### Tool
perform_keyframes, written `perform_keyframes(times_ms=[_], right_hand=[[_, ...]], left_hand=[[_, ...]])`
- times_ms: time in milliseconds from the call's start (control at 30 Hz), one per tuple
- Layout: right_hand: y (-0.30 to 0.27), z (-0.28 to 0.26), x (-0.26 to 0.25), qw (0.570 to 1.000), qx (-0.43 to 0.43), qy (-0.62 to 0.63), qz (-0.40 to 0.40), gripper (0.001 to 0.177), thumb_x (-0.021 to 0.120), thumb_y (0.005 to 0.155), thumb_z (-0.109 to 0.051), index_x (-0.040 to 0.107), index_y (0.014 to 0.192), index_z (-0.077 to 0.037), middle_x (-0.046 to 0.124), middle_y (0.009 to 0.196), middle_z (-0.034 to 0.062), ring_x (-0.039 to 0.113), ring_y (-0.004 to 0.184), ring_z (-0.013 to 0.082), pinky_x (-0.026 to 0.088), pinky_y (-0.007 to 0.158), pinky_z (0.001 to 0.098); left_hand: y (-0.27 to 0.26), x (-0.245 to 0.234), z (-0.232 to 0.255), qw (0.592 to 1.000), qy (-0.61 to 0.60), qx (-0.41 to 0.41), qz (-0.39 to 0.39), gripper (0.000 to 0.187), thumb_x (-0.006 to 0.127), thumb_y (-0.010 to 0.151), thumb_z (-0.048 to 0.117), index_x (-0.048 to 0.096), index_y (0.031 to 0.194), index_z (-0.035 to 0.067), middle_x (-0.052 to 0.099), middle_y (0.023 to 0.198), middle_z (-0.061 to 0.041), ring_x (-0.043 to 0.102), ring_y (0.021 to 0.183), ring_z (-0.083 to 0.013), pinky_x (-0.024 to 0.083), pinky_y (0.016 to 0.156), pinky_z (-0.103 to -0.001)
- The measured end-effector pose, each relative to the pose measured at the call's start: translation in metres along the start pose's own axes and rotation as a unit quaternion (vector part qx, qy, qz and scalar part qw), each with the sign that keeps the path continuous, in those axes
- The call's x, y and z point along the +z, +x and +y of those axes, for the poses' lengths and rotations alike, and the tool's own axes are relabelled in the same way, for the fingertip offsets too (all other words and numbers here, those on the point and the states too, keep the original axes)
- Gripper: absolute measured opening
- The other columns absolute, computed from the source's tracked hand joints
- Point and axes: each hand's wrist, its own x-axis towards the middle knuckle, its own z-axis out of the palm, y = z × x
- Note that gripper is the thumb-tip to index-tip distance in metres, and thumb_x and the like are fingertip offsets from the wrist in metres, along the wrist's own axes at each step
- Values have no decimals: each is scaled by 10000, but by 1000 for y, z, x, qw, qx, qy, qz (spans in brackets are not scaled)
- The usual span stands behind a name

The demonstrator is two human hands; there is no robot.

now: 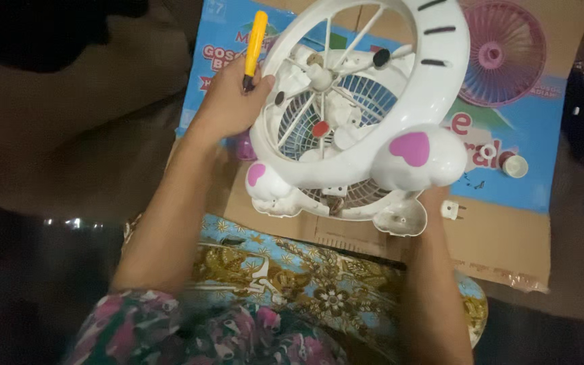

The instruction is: The person disassembles a small white electric fan by removing the front grille and fan blades, then reassembles it by reattaching the blades and securing the grille with a screwdriver.

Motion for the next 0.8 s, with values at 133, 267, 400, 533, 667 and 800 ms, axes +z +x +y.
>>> perform_keyframes(times_ms=[133, 267, 400, 533, 667, 800], right_hand=[[21, -31, -39, 993, -64, 68, 68, 97, 658, 1101, -59, 582, 1118, 0, 711, 969, 129, 668, 818, 143, 523, 698, 291], [12, -66, -63, 980, -109, 152, 70, 95, 658, 1109, -55, 580, 1106, 0, 712, 952, 124, 667, 797, 134, 522, 679, 286], [-14, -96, -69, 968, -139, 204, 46, 93, 638, 1156, -69, 570, 1138, -8, 714, 998, 127, 684, 859, 130, 572, 774, 288], [-26, -111, -72, 955, -164, 249, 14, 80, 623, 1154, -69, 570, 1137, -11, 737, 1093, 133, 732, 982, 151, 621, 857, 304], [-27, -112, -68, 958, -179, 223, 22, 74, 628, 1143, -52, 567, 1149, -11, 735, 1083, 129, 735, 1015, 155, 602, 873, 280], [-25, -108, -61, 961, -208, 175, 46, 83, 641, 1157, -38, 579, 1143, 16, 718, 1043, 125, 678, 922, 118, 534, 799, 245]], left_hand=[[-12, 1, 14, 999, 17, 31, 30, 269, 706, 975, 250, 613, 1055, 11, 676, 831, -113, 688, 718, -243, 539, 649, -379], [-22, 6, 31, 993, 106, 28, 38, 309, 716, 960, 277, 621, 1074, 6, 714, 810, -168, 727, 742, -356, 550, 662, -456], [-24, 11, 45, 984, 171, 20, 38, 329, 713, 954, 307, 614, 1060, 12, 715, 777, -167, 709, 740, -397, 539, 668, -507], [-25, 15, 50, 981, 184, 14, 51, 395, 726, 918, 329, 598, 1081, -7, 715, 760, -169, 706, 717, -409, 542, 654, -517], [-26, 17, 50, 982, 172, 30, 66, 407, 732, 910, 351, 603, 1043, -11, 717, 767, -163, 713, 720, -403, 543, 649, -510], [-25, 20, 51, 978, 183, 22, 97, 442, 751, 895, 382, 621, 1055, -9, 713, 770, -174, 707, 706, -412, 544, 654, -512]])
